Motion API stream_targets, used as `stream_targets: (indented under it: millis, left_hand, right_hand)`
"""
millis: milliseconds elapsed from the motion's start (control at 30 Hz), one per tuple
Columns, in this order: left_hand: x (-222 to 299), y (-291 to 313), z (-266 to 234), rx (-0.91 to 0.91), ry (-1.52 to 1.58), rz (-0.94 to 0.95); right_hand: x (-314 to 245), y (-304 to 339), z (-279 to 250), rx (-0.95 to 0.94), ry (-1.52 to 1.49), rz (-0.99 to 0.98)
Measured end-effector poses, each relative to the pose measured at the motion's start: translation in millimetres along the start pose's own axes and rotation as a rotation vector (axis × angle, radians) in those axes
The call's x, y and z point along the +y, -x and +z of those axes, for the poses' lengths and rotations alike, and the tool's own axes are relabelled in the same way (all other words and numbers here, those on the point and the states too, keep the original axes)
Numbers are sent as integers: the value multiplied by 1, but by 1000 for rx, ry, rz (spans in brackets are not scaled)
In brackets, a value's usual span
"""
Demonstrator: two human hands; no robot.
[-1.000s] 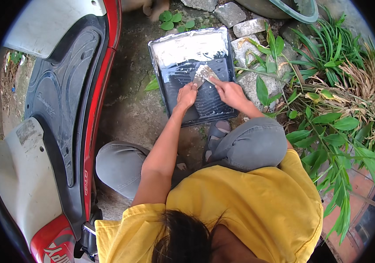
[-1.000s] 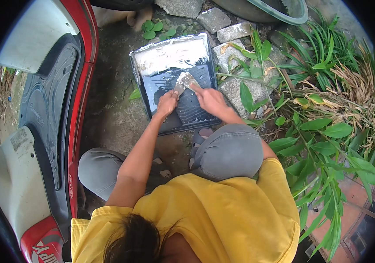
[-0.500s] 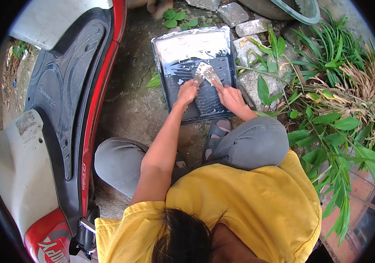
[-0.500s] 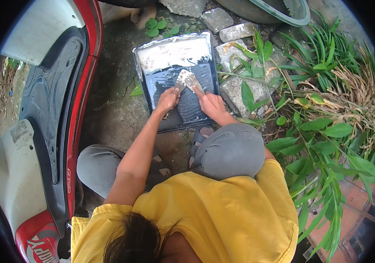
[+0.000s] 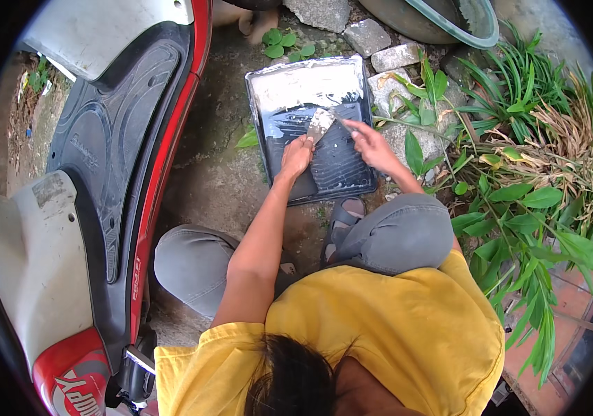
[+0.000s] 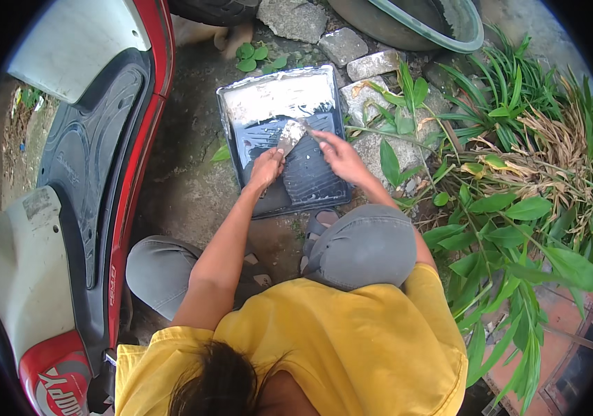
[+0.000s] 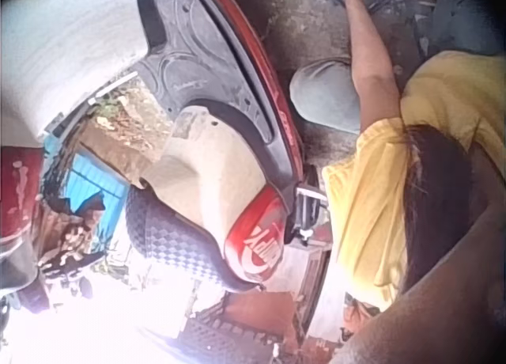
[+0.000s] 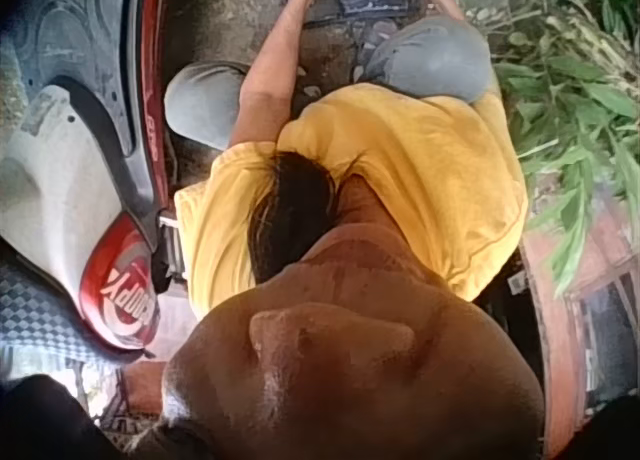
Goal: The person scrapes white residue from a black paint tray and two metal putty knives by hand using a small metal scraper.
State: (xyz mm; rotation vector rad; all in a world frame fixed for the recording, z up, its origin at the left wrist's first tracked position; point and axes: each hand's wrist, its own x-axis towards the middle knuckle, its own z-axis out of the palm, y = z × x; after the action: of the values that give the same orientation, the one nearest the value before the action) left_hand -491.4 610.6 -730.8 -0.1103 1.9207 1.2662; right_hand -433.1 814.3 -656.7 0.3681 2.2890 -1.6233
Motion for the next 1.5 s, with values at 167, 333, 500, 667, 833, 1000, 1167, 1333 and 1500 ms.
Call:
stream_targets:
  millis: [167,333,500,667,833,1000,1167,1333,1500]
  left_hand:
    - [12,-1,-1,-25,78,10]
    - [45,5,3,-142,298,-12]
    - [51,10,-18,-183,559,-18]
    - [49,14,-21,-173,465,-19]
    - [52,6,-23,-33,332,94]
    - [37,0,-20,60,156,217]
    - [51,7,-16,-46,267,119]
    - [46,8,-15,-33,296,79]
    - [42,4,-12,34,202,104]
  right_hand:
    - [-19,5,-20,-42,-249,202]
    - [7,-6,6,356,550,-475]
    - [1,9,14,311,742,-303]
    - [1,23,8,258,774,-276]
    - [13,31,-8,280,564,-387]
    - [-22,10,-34,88,-61,67]
    - [-14,-14,-29,198,24,-50]
    - [0,-23,-8,259,55,-59]
    - [4,-25,1,291,41,-60]
